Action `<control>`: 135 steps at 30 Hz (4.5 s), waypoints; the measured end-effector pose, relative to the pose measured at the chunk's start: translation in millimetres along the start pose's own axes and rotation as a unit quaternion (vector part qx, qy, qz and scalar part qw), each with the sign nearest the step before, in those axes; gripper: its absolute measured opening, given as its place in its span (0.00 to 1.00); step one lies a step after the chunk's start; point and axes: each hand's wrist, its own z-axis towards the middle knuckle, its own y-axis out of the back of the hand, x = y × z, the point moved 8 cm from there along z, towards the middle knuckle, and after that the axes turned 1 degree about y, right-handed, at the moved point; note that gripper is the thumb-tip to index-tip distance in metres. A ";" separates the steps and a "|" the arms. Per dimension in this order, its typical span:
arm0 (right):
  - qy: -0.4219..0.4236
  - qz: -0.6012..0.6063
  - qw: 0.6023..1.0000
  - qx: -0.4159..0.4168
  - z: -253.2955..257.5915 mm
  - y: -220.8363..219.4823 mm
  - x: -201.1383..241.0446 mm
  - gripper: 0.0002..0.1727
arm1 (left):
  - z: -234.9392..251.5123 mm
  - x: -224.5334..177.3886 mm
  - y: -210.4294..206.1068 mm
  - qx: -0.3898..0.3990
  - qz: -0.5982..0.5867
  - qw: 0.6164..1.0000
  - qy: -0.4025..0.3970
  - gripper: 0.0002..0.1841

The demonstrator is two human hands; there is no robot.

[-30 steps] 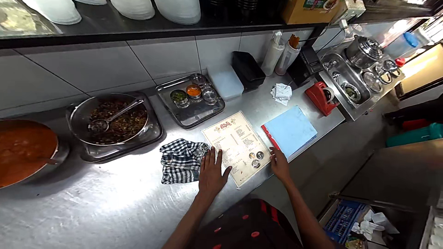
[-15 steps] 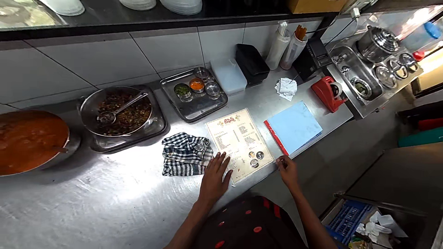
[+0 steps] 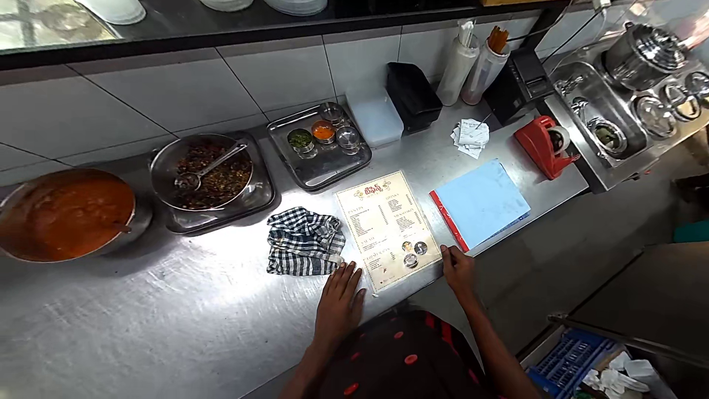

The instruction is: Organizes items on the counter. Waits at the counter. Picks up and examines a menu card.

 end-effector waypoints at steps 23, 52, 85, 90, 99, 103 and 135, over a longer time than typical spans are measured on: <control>0.128 -0.053 0.990 -0.035 5.2 -29.7 -10.7 0.14 | -19.1 -36.5 -21.9 0.116 0.080 0.988 -0.069 0.34; 0.217 -0.105 0.970 -0.009 3.1 -38.1 -6.3 0.14 | -18.0 -31.8 -20.6 0.129 0.075 0.988 -0.029 0.32; 0.273 -0.098 0.951 0.107 -11.7 -98.6 106.4 0.18 | -15.4 -19.3 -22.7 0.106 0.001 0.993 -0.058 0.27; 0.279 -0.157 0.913 0.254 -8.2 -148.3 124.7 0.31 | -14.6 -18.6 -21.9 0.093 -0.003 0.994 -0.064 0.26; 0.313 -0.167 0.903 0.242 -4.5 -164.3 121.3 0.33 | -14.8 -15.8 -23.2 0.066 0.001 0.996 -0.052 0.24; 0.331 -0.133 0.911 0.208 -5.3 -159.8 121.1 0.28 | -13.2 -17.4 -21.0 0.059 -0.001 0.997 -0.046 0.23; 0.345 -0.051 0.920 0.180 -18.9 -147.5 115.8 0.29 | -11.8 -18.2 -19.3 0.069 0.000 0.997 -0.035 0.23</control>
